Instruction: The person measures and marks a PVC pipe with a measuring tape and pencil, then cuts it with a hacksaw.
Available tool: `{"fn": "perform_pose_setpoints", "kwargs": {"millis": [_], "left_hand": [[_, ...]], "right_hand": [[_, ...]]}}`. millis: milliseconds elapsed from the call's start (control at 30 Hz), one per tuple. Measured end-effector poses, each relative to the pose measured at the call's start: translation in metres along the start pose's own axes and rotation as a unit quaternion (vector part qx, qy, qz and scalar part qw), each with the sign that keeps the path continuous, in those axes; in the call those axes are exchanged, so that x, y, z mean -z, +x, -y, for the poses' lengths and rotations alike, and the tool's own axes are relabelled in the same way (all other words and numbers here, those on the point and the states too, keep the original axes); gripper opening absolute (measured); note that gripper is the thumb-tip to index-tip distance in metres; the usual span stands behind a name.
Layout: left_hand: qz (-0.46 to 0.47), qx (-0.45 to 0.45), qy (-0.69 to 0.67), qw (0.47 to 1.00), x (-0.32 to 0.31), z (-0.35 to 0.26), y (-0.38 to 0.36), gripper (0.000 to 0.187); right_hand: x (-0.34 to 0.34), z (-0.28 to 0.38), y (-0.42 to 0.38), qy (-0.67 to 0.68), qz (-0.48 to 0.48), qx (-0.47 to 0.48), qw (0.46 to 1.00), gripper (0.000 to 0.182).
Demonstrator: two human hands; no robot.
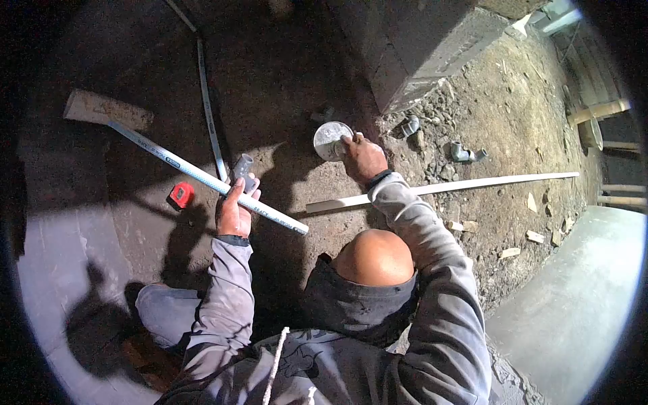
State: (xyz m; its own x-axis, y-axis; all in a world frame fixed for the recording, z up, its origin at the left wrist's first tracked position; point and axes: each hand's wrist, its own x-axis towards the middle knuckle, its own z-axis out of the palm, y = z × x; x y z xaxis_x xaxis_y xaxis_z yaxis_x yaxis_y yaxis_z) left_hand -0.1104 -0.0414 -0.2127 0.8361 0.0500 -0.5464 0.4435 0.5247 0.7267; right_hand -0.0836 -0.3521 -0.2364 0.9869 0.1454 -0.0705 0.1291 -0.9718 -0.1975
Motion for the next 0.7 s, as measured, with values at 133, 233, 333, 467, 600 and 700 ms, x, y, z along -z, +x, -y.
{"fn": "perform_pose_setpoints", "kwargs": {"millis": [133,233,333,467,600,700], "left_hand": [[0.011,0.020,-0.037,0.999,0.000,-0.008,-0.002,0.038],[0.014,0.018,-0.048,0.999,0.001,-0.004,-0.001,0.040],[0.020,0.013,-0.043,0.999,0.000,-0.004,-0.003,0.040],[0.029,0.013,-0.029,0.999,-0.003,-0.011,-0.006,0.043],[0.076,0.024,-0.019,0.997,-0.003,-0.009,-0.004,0.044],[0.084,0.035,0.005,0.996,-0.012,-0.014,-0.012,0.043]], "right_hand": [[-0.011,-0.004,0.001,0.041,-0.057,-0.031,0.997,0.045],[-0.011,-0.008,0.006,0.178,-0.022,-0.075,0.981,0.051],[-0.011,-0.011,0.006,0.241,-0.050,-0.077,0.966,0.047],[0.003,-0.025,-0.008,0.277,-0.059,-0.151,0.947,0.045],[0.045,-0.026,-0.025,0.337,-0.087,-0.213,0.913,0.038],[0.088,-0.004,-0.030,0.499,-0.074,-0.189,0.842,0.030]]}}
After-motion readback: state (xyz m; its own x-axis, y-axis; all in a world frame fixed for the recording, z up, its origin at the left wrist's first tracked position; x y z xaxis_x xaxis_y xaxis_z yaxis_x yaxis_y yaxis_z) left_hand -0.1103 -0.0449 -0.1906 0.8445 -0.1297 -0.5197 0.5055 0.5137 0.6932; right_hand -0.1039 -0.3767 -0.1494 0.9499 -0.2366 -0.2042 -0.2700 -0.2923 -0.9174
